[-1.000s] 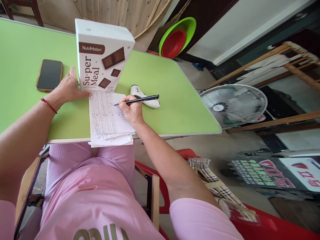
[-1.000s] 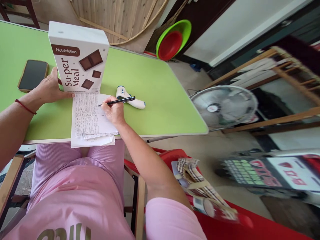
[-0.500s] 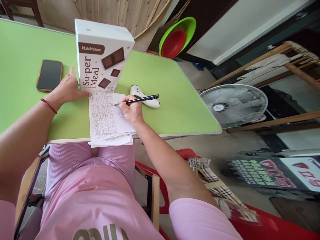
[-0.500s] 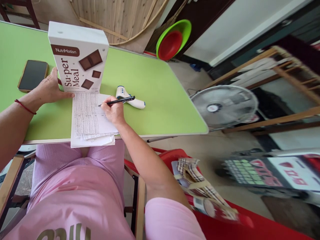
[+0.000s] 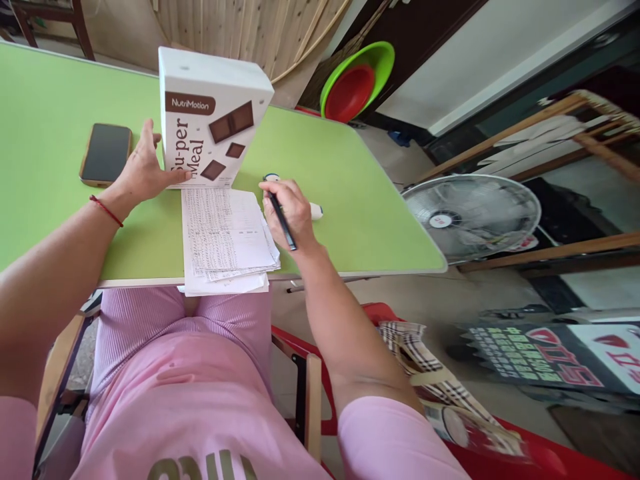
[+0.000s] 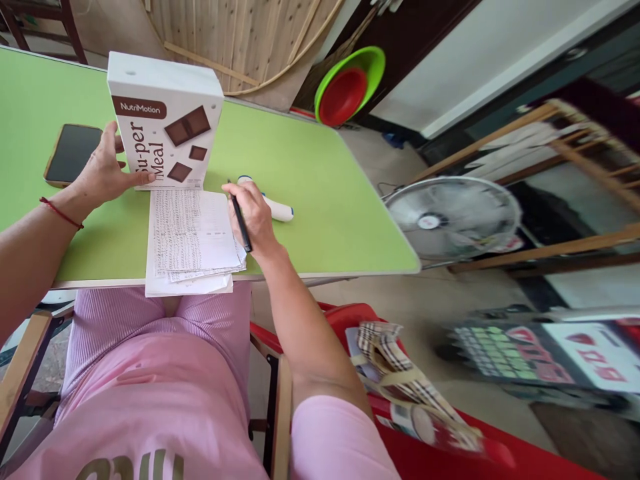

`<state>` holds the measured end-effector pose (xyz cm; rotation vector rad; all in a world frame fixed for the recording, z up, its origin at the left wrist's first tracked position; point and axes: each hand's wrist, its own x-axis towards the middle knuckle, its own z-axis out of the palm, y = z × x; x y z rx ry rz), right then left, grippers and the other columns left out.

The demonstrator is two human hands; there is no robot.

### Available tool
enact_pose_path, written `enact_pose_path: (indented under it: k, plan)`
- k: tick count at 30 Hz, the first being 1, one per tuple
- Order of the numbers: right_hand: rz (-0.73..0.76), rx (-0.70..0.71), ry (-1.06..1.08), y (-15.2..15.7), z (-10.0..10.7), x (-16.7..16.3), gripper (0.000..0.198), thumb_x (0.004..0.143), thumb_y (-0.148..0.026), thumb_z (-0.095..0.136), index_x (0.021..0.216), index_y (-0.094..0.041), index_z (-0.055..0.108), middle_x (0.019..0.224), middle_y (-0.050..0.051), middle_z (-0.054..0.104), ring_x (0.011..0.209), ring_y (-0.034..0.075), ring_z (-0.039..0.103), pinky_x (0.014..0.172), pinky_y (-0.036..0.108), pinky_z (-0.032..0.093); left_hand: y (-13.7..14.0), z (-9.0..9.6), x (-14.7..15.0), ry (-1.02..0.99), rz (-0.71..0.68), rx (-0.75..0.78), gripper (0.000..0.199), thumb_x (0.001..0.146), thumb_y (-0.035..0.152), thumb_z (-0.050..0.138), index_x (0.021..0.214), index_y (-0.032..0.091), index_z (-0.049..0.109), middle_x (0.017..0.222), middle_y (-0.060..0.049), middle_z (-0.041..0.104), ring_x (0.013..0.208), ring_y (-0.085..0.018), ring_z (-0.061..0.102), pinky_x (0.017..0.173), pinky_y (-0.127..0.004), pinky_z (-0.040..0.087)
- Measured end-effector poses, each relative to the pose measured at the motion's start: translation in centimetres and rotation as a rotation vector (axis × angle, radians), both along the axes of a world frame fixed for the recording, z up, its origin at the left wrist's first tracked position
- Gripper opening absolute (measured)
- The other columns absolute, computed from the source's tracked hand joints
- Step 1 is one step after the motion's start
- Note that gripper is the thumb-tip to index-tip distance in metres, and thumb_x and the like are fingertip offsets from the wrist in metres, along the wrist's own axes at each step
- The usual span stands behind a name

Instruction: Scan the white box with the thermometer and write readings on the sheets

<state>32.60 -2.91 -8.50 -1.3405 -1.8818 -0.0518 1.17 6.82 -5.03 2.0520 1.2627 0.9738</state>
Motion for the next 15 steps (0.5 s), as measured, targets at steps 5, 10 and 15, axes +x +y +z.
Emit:
enact_pose_path:
  k: [5,10,15]
  plan:
    - [0.054,-0.112,-0.374,-0.2,-0.1,1.4,0.043,0.102,-0.013,0.038,0.125,-0.022,0.073,0.115,0.016,0.072,0.11,0.032,0.067,0.102,0.055,0.056,0.3,-0.3,0.9,-0.126,-0.034,-0.04,0.107,0.06,0.059,0.087,0.148,0.019,0.04,0.151,-0.015,0.057,0.147,-0.041,0.049,0.122,-0.059,0.041]
    - [-0.013,-0.13,-0.416,-0.1,-0.8,2.5,0.049,0.097,-0.008,0.044,0.136,-0.024,0.071,0.113,0.015,0.07,0.107,0.033,0.066,0.099,0.056,0.055,0.8,-0.8,1.3,-0.218,-0.037,-0.023,0.087,0.059,0.055,0.087,0.128,0.02,0.05,0.133,-0.015,0.068,0.13,-0.042,0.061,0.11,-0.063,0.051]
    - [-0.313,-0.135,-0.308,1.1,0.1,5.9,0.057,0.085,-0.015,0.058,0.142,-0.013,0.063,0.14,0.027,0.062,0.133,0.046,0.057,0.11,0.074,0.047,1.0,-0.9,0.8,-0.211,0.004,-0.035,0.073,0.062,0.053,0.086,0.123,0.026,0.054,0.131,-0.01,0.071,0.126,-0.042,0.065,0.106,-0.064,0.053]
